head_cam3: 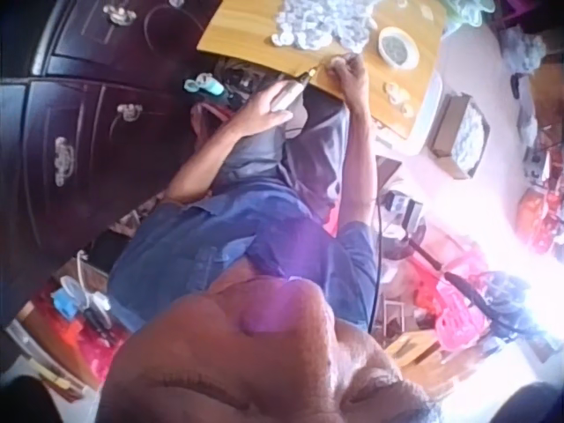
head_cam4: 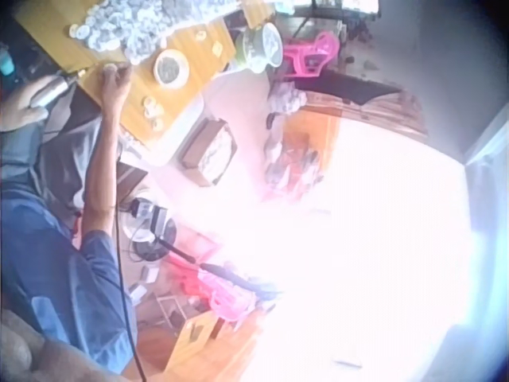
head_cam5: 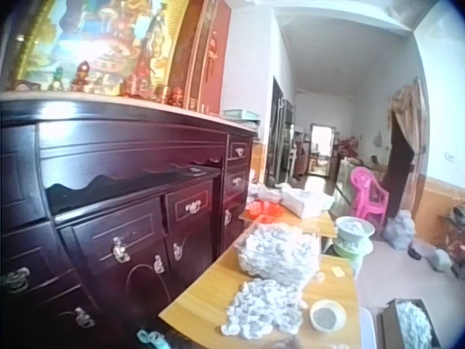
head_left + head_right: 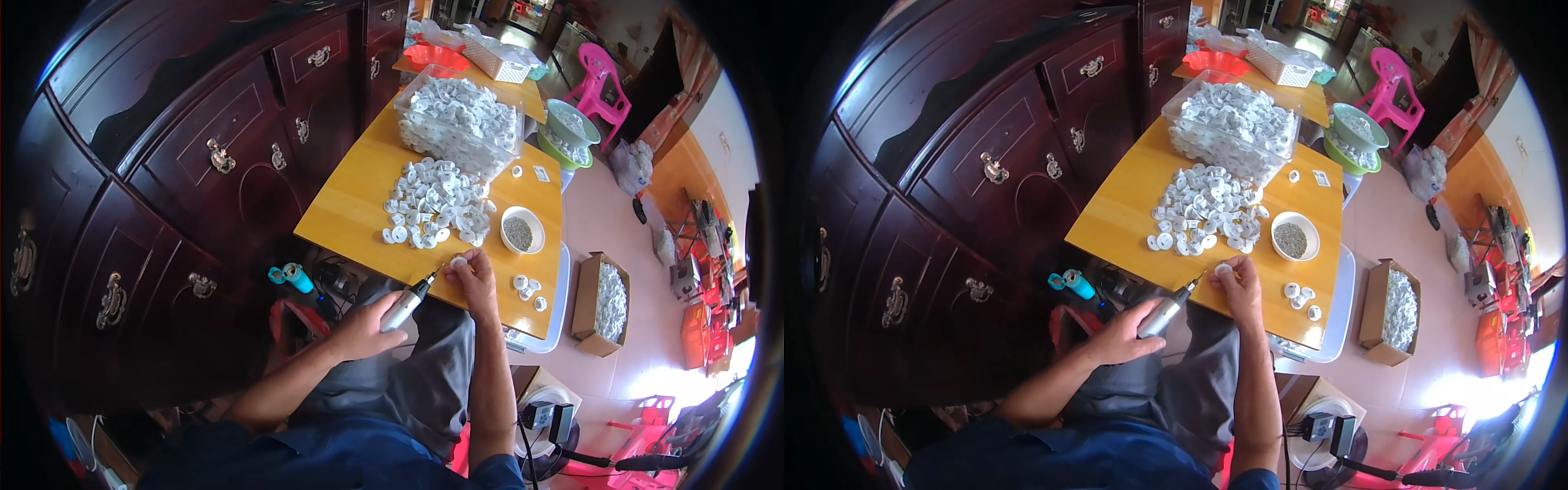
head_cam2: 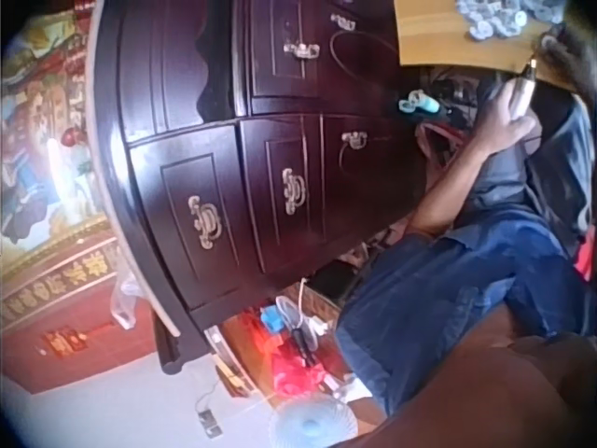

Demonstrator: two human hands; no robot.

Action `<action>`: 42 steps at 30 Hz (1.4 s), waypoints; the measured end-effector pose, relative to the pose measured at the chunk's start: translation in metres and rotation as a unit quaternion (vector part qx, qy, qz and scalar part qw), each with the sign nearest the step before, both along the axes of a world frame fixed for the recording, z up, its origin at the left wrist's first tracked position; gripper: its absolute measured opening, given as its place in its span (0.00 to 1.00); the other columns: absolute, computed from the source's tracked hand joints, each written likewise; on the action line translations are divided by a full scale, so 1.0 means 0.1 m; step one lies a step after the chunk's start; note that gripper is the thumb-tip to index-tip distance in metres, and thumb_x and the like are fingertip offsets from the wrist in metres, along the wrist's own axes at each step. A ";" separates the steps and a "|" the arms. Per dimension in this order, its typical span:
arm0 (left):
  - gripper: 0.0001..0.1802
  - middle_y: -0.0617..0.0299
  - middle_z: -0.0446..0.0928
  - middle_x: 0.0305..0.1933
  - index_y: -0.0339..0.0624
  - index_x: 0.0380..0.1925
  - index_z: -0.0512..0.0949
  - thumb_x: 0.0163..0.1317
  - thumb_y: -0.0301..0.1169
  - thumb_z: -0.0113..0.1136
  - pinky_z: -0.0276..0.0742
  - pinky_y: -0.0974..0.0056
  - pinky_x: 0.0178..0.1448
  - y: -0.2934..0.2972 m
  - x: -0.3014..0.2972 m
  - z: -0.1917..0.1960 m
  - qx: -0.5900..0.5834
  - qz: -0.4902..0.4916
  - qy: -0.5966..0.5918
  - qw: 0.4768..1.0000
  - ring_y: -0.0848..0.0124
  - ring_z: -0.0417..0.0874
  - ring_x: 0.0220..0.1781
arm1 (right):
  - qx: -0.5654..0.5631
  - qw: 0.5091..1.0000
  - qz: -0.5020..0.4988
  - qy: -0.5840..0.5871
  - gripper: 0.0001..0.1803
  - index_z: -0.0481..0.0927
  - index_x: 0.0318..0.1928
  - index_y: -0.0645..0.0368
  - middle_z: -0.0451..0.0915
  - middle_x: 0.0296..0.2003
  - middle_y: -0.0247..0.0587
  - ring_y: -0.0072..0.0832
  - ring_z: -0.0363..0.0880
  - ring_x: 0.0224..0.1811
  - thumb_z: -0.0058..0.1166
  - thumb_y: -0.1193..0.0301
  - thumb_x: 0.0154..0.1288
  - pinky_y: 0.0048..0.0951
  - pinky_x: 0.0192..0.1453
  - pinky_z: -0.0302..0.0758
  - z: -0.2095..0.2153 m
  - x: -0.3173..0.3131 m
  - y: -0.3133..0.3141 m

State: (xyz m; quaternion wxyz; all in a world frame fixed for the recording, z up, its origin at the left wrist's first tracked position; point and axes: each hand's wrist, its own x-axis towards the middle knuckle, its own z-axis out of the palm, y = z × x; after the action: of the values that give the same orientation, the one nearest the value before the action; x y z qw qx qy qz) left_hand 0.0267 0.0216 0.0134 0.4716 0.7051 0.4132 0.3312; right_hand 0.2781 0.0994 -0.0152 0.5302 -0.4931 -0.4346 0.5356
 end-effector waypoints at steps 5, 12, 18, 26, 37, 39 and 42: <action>0.39 0.43 0.81 0.53 0.37 0.68 0.66 0.56 0.35 0.67 0.79 0.57 0.57 0.00 -0.01 -0.02 0.007 0.008 -0.015 1.000 0.53 0.85 0.54 | -0.011 0.999 -0.032 -0.001 0.07 0.76 0.48 0.61 0.80 0.43 0.38 0.22 0.83 0.40 0.52 0.79 0.72 0.21 0.48 0.83 0.07 -0.20 -0.09; 0.39 0.41 0.82 0.50 0.38 0.68 0.66 0.57 0.37 0.66 0.80 0.54 0.53 -0.05 -0.08 -0.05 -0.002 0.003 0.002 1.000 0.49 0.85 0.51 | -0.006 1.000 -0.008 0.027 0.15 0.76 0.57 0.63 0.81 0.43 0.38 0.21 0.83 0.40 0.54 0.80 0.71 0.20 0.45 0.82 -0.01 -0.25 -0.12; 0.36 0.48 0.80 0.49 0.37 0.67 0.66 0.58 0.31 0.67 0.77 0.59 0.55 -0.08 -0.10 0.08 -0.062 -0.005 0.036 0.997 0.60 0.84 0.49 | -0.021 0.999 -0.007 -0.023 0.16 0.78 0.57 0.63 0.83 0.44 0.36 0.19 0.82 0.39 0.58 0.78 0.69 0.19 0.44 0.81 0.05 -0.32 -0.18; 0.39 0.37 0.82 0.43 0.37 0.67 0.65 0.57 0.37 0.68 0.80 0.49 0.47 -0.08 -0.09 -0.03 -0.007 0.008 0.030 0.999 0.43 0.85 0.45 | -0.006 0.999 0.003 -0.049 0.16 0.80 0.56 0.62 0.84 0.46 0.35 0.18 0.82 0.40 0.60 0.77 0.68 0.18 0.43 0.80 -0.01 -0.30 -0.18; 0.38 0.37 0.82 0.43 0.38 0.66 0.65 0.57 0.37 0.67 0.80 0.49 0.47 -0.09 -0.06 0.01 -0.027 -0.002 0.027 0.999 0.43 0.85 0.44 | 0.019 0.999 0.009 -0.050 0.14 0.80 0.55 0.64 0.84 0.47 0.37 0.20 0.83 0.42 0.58 0.79 0.69 0.21 0.46 0.80 -0.10 -0.28 -0.17; 0.38 0.37 0.82 0.43 0.38 0.66 0.65 0.57 0.37 0.67 0.80 0.49 0.47 -0.09 -0.06 -0.01 -0.025 0.000 0.024 0.999 0.43 0.85 0.44 | 0.020 0.998 0.006 -0.057 0.14 0.80 0.54 0.64 0.84 0.47 0.37 0.20 0.82 0.41 0.58 0.78 0.69 0.20 0.45 0.79 -0.08 -0.29 -0.18; 0.38 0.37 0.82 0.43 0.38 0.66 0.65 0.58 0.38 0.67 0.80 0.49 0.47 -0.09 -0.06 -0.02 -0.022 0.008 0.025 0.999 0.43 0.85 0.44 | 0.022 0.998 0.000 -0.067 0.14 0.80 0.54 0.64 0.84 0.46 0.36 0.18 0.81 0.41 0.59 0.78 0.69 0.20 0.45 0.79 -0.05 -0.31 -0.19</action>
State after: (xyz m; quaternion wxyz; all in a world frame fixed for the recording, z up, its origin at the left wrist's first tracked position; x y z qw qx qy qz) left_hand 0.0205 0.0128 0.0114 0.4735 0.6996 0.4377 0.3078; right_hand 0.2469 0.0805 -0.0203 0.5109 -0.5158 -0.4807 0.4918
